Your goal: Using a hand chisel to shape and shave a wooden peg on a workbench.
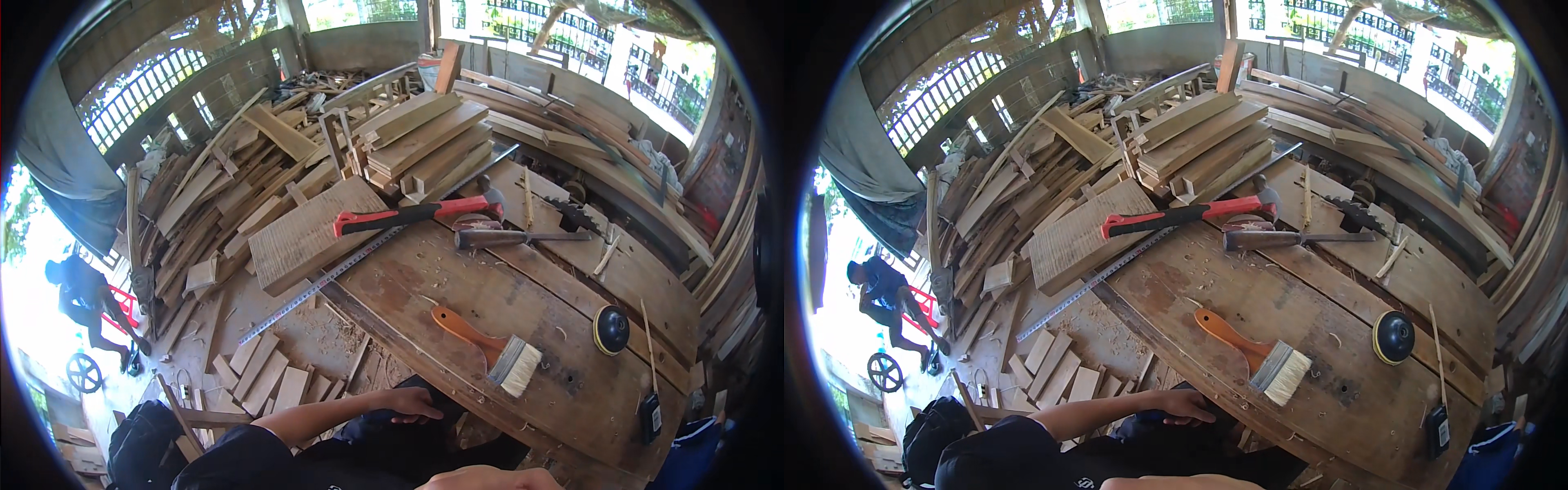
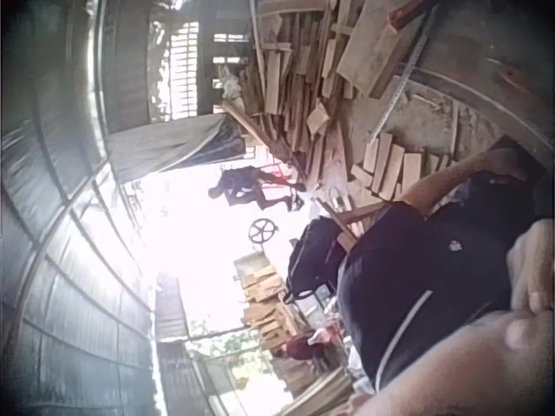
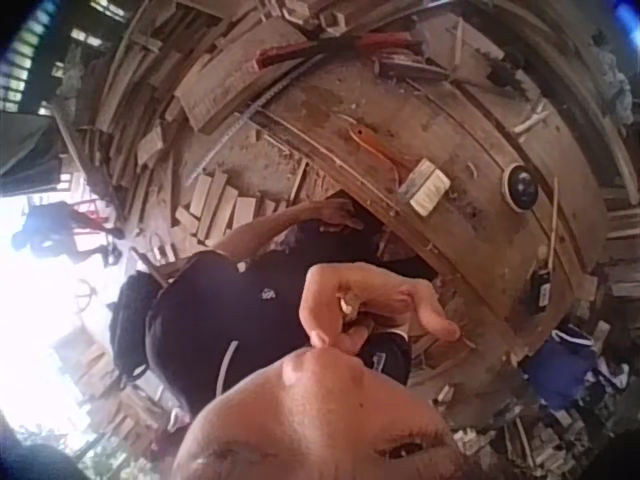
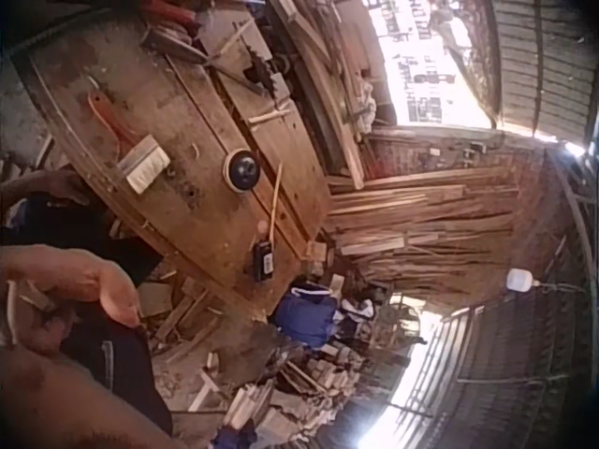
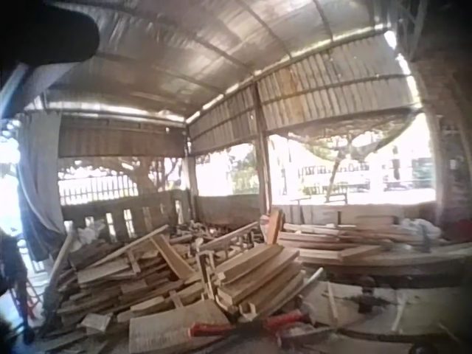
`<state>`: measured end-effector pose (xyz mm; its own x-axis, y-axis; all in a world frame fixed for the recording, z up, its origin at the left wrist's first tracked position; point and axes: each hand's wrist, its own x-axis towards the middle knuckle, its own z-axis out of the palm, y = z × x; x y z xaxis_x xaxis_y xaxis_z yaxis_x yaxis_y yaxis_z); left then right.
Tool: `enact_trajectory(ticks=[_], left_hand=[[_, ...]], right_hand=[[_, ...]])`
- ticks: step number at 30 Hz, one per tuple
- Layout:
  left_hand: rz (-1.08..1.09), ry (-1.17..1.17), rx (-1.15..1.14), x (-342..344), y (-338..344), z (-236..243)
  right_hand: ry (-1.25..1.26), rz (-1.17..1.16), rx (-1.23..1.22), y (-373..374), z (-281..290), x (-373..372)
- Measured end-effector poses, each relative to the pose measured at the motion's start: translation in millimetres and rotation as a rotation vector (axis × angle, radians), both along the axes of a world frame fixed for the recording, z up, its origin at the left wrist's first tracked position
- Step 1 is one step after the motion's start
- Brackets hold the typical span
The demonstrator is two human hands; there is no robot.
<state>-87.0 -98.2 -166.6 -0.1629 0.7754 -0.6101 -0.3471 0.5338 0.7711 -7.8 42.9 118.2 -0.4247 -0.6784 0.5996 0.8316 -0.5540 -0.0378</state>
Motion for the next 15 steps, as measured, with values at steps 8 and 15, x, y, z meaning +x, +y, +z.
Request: enact_trajectory(ticks=[8,15], left_hand=[[0.01,0.024,0.014,-1,-2,-1],[0.04,0.038,0.059,1,-2,-4]], right_hand=[[-0.066,-0.295,0.272,9,-9,-2],[0.021,-0.486,0.368,7,-24,-3]])
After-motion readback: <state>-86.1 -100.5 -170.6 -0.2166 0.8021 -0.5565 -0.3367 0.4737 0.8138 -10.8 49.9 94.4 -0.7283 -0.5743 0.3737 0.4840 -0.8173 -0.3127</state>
